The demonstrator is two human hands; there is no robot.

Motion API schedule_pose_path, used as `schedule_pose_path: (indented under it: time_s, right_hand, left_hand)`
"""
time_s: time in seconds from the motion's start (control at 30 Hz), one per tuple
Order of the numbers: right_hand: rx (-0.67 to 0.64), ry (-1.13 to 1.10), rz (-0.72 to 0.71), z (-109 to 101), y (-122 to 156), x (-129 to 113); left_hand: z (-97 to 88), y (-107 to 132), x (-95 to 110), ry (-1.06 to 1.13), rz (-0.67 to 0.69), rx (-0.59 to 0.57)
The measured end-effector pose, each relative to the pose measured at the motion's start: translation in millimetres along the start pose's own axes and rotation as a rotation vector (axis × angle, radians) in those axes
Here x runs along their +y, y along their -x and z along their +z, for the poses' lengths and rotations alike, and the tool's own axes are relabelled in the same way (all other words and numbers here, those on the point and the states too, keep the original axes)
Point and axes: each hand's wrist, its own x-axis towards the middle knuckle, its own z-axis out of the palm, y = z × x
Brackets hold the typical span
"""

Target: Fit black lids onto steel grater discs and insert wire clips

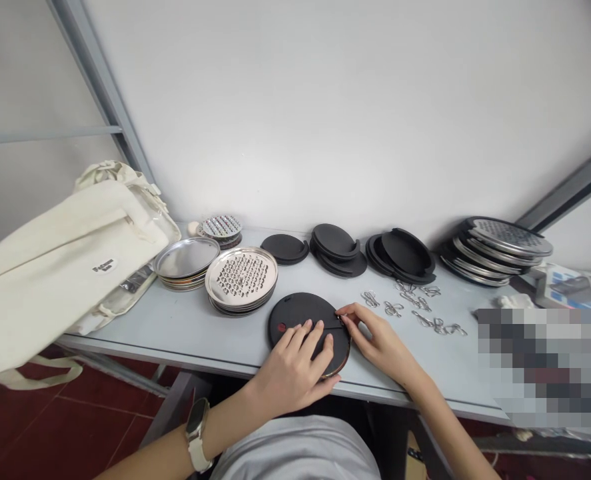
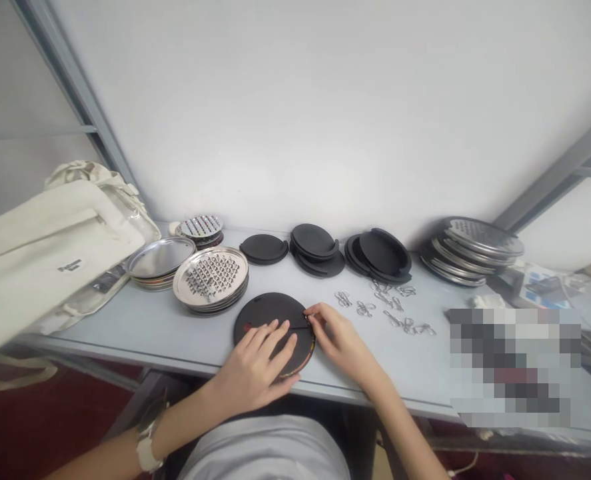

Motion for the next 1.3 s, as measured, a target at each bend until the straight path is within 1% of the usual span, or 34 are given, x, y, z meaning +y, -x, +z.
schedule_pose_path:
  time_s: [0.23, 0.63, 0.9, 1.17, 1.3]
  right_hand:
    - [-0.02, 0.024, -0.005, -2.4, 2.9, -3.7]
    - [-0.063, -0.079, 0.029, -4.4, 1.6, 0.4]
    - [-0.046, -0.099, 0.038, -3.8, 2.9, 5.7]
    - [-0.016, -0.048, -0.016, -5.6, 2.9, 2.1]
    - [-0.025, -0.035, -0.014, -5.7, 3.0, 1.0]
  left_hand:
    - [-0.8, -0.2, 0.2, -0.001, -0.01, -0.003]
    - [-0.2, 0.4, -0.2, 0.001, -0.008, -0.001]
    - [-0.7, -0.7, 0.1, -0.002, -0.011, -0.004]
    - [-1.3, -1.1, 0.1, -0.002, -0.009, 0.012]
    - [-1.6, -1.2, 0.2, -0.005, -0.011, 0.013]
